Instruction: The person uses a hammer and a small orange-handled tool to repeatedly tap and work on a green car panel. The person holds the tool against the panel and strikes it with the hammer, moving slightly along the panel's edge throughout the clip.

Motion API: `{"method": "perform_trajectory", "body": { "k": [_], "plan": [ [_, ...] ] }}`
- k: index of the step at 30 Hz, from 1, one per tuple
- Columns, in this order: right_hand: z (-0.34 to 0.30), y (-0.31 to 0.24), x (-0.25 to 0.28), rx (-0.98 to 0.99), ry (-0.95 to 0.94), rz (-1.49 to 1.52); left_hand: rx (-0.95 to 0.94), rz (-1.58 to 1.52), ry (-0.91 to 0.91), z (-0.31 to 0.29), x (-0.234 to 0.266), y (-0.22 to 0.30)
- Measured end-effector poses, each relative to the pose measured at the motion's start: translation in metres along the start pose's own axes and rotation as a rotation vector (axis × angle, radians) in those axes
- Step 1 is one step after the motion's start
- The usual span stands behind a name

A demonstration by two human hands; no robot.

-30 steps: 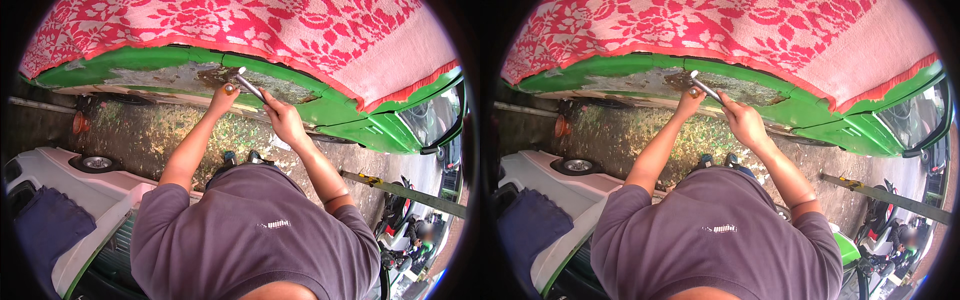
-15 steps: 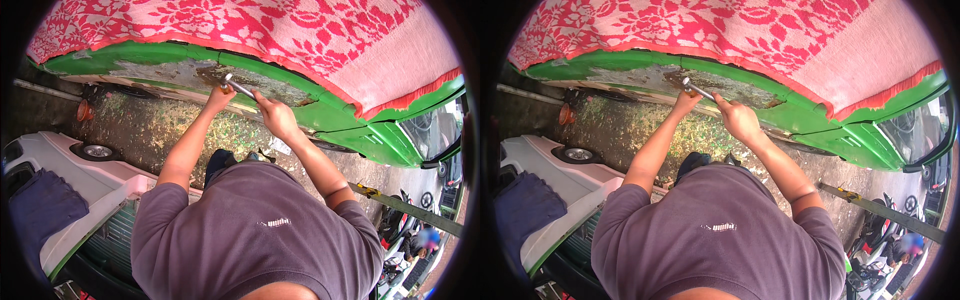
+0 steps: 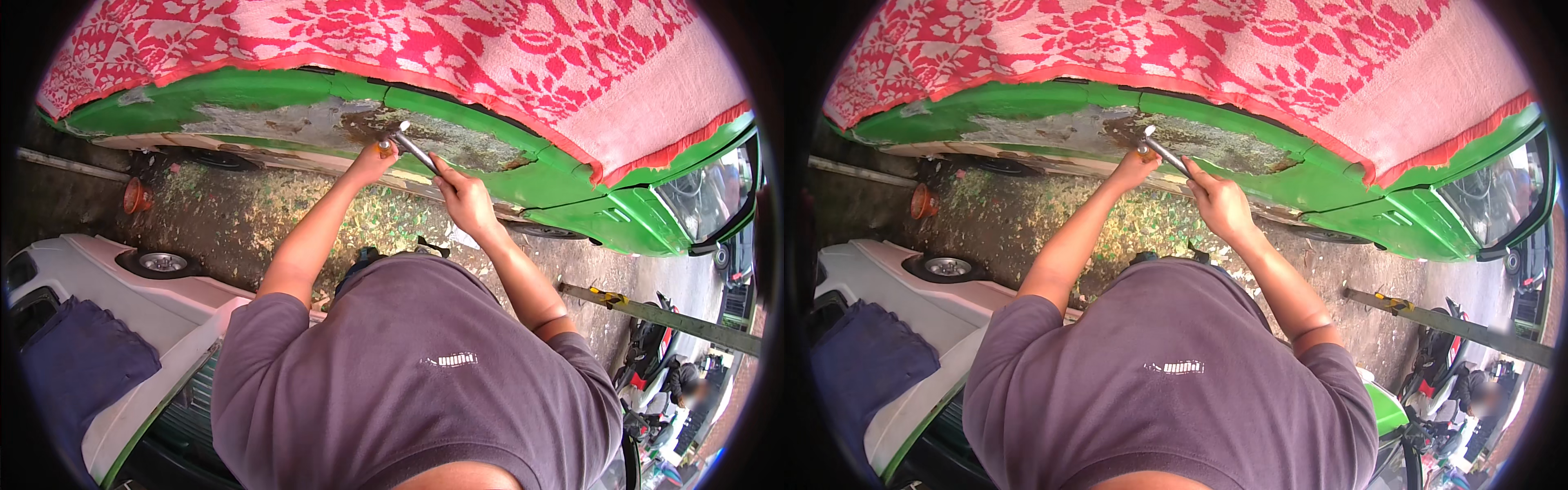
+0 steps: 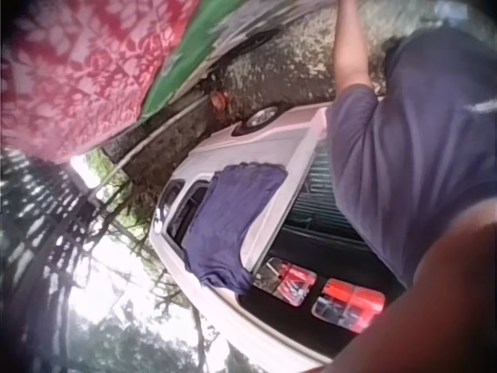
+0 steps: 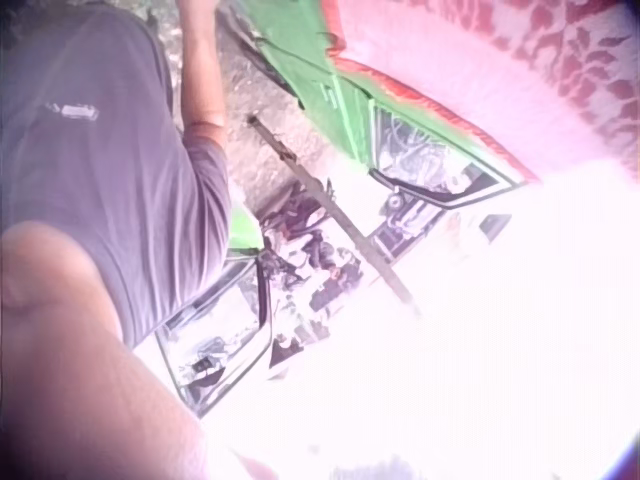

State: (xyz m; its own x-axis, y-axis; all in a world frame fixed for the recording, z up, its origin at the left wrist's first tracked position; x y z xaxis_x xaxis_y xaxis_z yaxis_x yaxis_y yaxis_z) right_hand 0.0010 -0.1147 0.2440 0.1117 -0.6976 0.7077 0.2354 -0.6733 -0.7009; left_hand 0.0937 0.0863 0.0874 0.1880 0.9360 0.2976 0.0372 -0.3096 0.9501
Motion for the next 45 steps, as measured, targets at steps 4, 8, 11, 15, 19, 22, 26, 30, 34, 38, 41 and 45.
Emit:
{"method": "perform_trajectory", "body": {
  "k": [4, 8, 11, 15, 19, 22, 26, 30, 34, 38, 41, 45],
  "plan": [
    [-0.008, -0.013, -0.005, 0.069, 0.118, 0.003, -0.031, -0.084, -0.011, 0.004, 0.004, -0.021],
    [-0.009, -0.007, -0.015, 0.027, 0.112, -0.082, -0.082, 0.024, -0.013, 0.007, 0.004, -0.033],
    [-0.020, -0.023, -0.011, -0.063, 0.161, 0.105, -0.145, -0.077, -0.001, -0.002, 0.004, -0.043],
    [-0.027, -0.031, -0.008, -0.104, 0.184, 0.124, -0.097, -0.277, -0.014, -0.012, 0.008, -0.044],
    [-0.035, -0.018, -0.013, -0.141, 0.214, 0.142, -0.079, -0.406, 0.007, -0.023, 0.013, -0.048],
    [-0.043, -0.011, -0.014, -0.206, 0.228, 0.141, -0.150, -0.450, 0.073, -0.039, 0.009, -0.044],
    [-0.046, -0.003, -0.012, -0.253, 0.247, 0.150, -0.167, -0.410, 0.119, -0.050, 0.007, -0.043],
    [-0.045, 0.003, -0.007, -0.271, 0.245, 0.143, -0.221, -0.337, 0.074, -0.057, 0.002, -0.042],
    [-0.041, 0.009, -0.007, -0.213, 0.296, 0.155, -0.415, 0.076, -0.048, -0.074, -0.017, -0.021],
    [-0.038, 0.014, -0.007, -0.241, 0.298, 0.161, -0.372, 0.165, -0.216, -0.109, -0.048, -0.025],
    [-0.032, 0.009, 0.000, -0.339, 0.243, 0.155, -0.450, 0.150, 0.032, -0.085, -0.024, -0.014],
    [-0.027, 0.008, 0.001, -0.281, 0.254, 0.154, -0.442, 0.007, 0.069, -0.063, 0.004, 0.001]
  ]
}}
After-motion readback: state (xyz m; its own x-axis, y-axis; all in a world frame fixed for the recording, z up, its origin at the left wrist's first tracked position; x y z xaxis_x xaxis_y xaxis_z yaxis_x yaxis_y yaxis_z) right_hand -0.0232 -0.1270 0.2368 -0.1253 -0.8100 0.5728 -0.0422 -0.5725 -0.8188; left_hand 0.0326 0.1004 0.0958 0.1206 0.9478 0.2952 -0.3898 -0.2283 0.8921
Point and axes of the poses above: each hand's wrist, its own z-axis towards the middle knuckle, its own x-axis out of the back of the hand, y = z × x, the point moved 6 cm from there along z, towards the middle knuckle, and after that the axes turned 3 degrees about y, right-handed, at the moved point
